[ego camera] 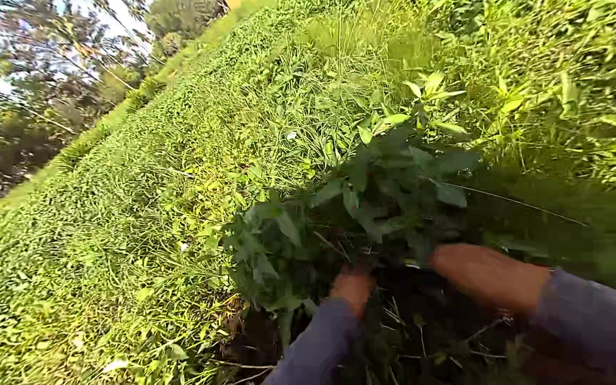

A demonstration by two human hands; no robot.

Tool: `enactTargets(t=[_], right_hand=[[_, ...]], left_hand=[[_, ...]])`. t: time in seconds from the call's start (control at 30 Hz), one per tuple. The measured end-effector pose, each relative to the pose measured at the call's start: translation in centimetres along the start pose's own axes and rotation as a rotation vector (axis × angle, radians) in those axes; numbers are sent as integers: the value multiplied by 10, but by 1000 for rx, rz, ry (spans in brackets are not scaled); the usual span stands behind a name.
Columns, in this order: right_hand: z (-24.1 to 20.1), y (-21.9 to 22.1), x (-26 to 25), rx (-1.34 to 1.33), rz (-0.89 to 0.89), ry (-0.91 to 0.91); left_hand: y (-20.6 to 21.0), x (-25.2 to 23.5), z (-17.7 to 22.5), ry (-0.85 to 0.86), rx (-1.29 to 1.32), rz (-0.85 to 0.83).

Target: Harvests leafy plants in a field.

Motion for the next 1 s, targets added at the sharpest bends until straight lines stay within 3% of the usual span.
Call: enactTargets(t=[0.07,0.17,0.23,0.33,0.43,0.5,0.6,0.63,0.7,0.8,0.9,1.0], right_hand=[[13,-10,-17,-90,123,-13],[54,-31,-31,-254,432,47],[88,-28,-39,-328,572,97],[126,-9,-47,-448,579,168],[136,-1,-49,-514,612,126],[131,-3,-43,-548,623,93],[111,-10,-22,-549,575,41],[103,-10,-13,-555,550,35],[90,-7,10,-580,517,58],[76,6,52,-605,555,79],[74,40,77,-643,681,37],[72,76,70,-688,571,40]], left_hand=[[4,-12,-20,-114,-89,36],[4,-4,-96,-401,-84,79],[12,13,-138,-453,-103,126],[19,21,-153,-474,-74,136],[-6,18,-140,-517,54,137],[-41,19,-112,-452,32,294],[-67,23,-25,-95,-159,610],[-56,20,5,40,-221,615],[-8,-3,41,187,-270,412],[59,-51,34,134,-228,-40],[66,-83,10,15,-302,-148],[58,-89,2,-16,-381,-141]])
Point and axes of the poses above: each hand's wrist, its own x-axis away from the middle knuckle, its own y-axis out of the palm, z = x × y, the point moved 10 cm from there along -x, towards the middle knuckle, and after that the axes turned 5 degrees about x, right-handed, at the moved point
